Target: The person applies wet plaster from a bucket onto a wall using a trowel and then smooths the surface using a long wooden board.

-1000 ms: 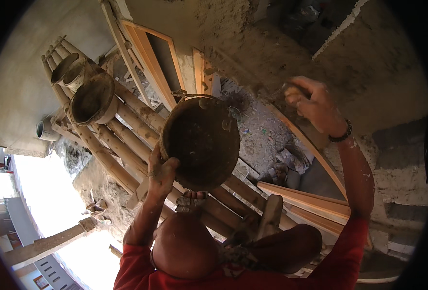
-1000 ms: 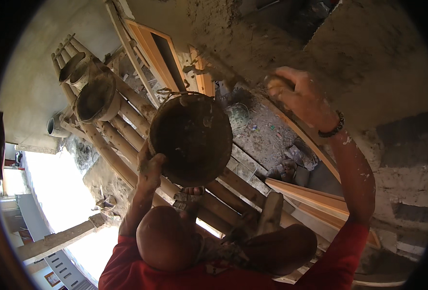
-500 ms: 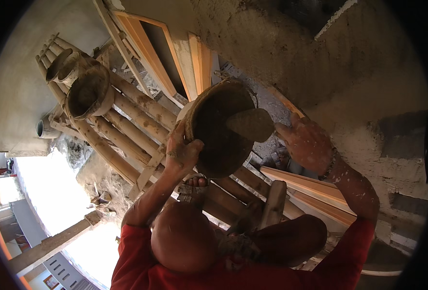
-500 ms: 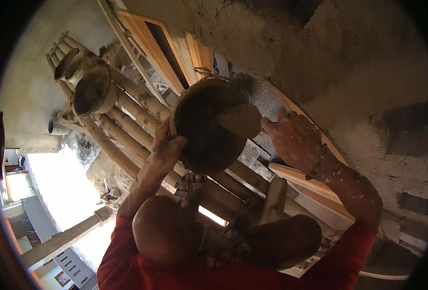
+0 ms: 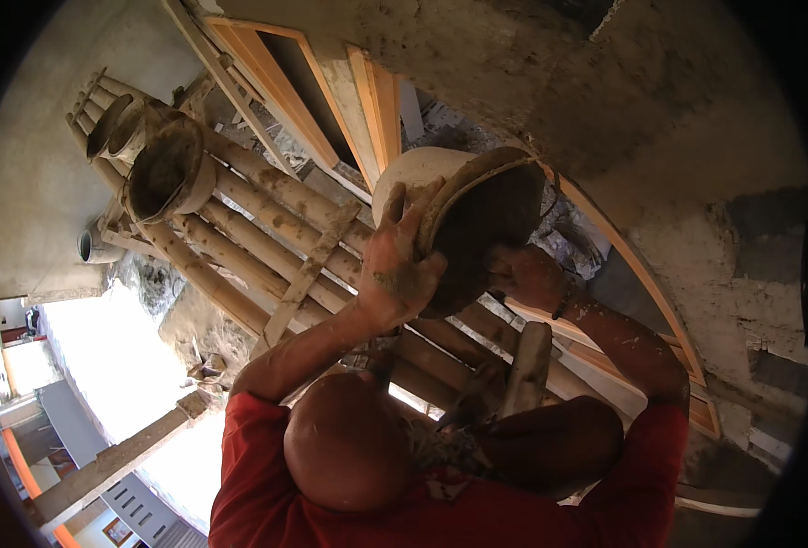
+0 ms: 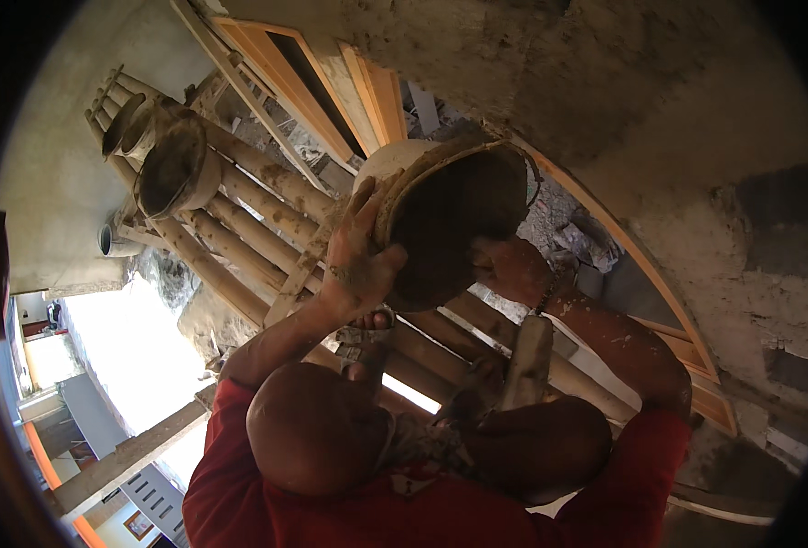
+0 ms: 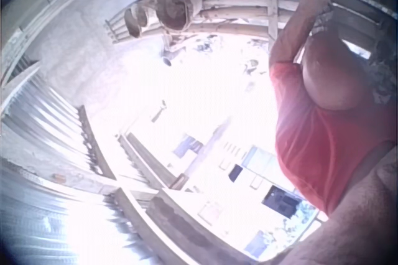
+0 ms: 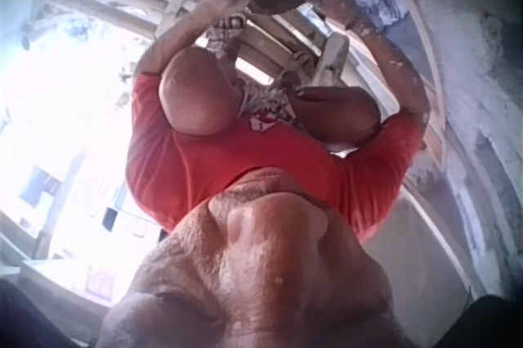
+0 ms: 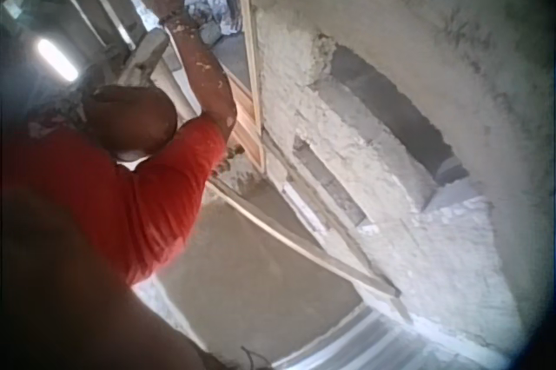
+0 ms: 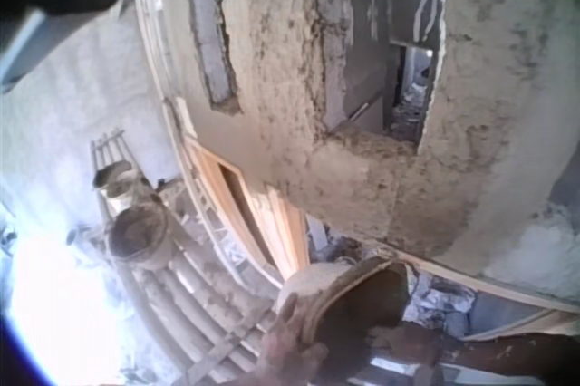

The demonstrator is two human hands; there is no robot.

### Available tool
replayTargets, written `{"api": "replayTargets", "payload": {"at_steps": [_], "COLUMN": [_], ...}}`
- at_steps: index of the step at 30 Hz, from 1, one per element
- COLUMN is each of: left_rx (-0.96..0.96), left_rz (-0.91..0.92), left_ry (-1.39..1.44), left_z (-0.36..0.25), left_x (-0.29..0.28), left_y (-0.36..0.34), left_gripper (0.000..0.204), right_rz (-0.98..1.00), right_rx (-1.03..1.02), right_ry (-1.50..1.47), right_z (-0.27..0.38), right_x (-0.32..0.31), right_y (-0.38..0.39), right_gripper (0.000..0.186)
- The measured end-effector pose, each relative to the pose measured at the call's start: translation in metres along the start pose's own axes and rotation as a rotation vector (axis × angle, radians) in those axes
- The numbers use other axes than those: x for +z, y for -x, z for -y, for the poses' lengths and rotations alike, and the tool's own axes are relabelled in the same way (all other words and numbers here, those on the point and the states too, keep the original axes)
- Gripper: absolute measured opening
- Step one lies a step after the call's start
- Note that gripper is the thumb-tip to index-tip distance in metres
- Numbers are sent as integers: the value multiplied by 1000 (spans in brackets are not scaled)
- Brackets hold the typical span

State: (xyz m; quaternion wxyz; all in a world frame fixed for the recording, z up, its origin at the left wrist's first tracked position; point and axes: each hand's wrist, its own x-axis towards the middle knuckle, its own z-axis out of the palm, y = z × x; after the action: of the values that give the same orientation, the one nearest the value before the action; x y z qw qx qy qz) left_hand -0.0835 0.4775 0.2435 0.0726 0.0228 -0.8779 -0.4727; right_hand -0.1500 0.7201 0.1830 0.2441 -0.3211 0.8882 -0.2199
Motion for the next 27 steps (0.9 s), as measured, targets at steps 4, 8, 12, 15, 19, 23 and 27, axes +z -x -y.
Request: {"api": "replayTargets", "payload": {"at_steps": [4,8,12,15,19,23,27], "left_rx": [-108,-165,-163,-246,-164,-127,-40], "left_rz": [-41,68,-24,-82,-92,-51,-131], "left_ry": [-13,547,469,591,589,623,589], "left_z": [14,34,53,68,87,97,98], "left_x": [-1,-7,-6,-6,-18,-30,-31], "left_y": [0,8,19,33,48,63,65], "left_gripper": [72,62,58,54,51,55,52], "right_rz": [-239,-293,-284,-212,-224,-59,21], "right_rx": [-74,-8,-2,82,-64,-145,6], "right_ry": [-115,53,117,48,-3,-110,-283], "right_z": [-2,-3,3,16,44,47,22], "right_x": [12,-8,-34,-58,-97,-123,-126], "right_y": [14,22,27,36,55,72,54], "right_gripper": [38,40,39,37,40,37,39]}}
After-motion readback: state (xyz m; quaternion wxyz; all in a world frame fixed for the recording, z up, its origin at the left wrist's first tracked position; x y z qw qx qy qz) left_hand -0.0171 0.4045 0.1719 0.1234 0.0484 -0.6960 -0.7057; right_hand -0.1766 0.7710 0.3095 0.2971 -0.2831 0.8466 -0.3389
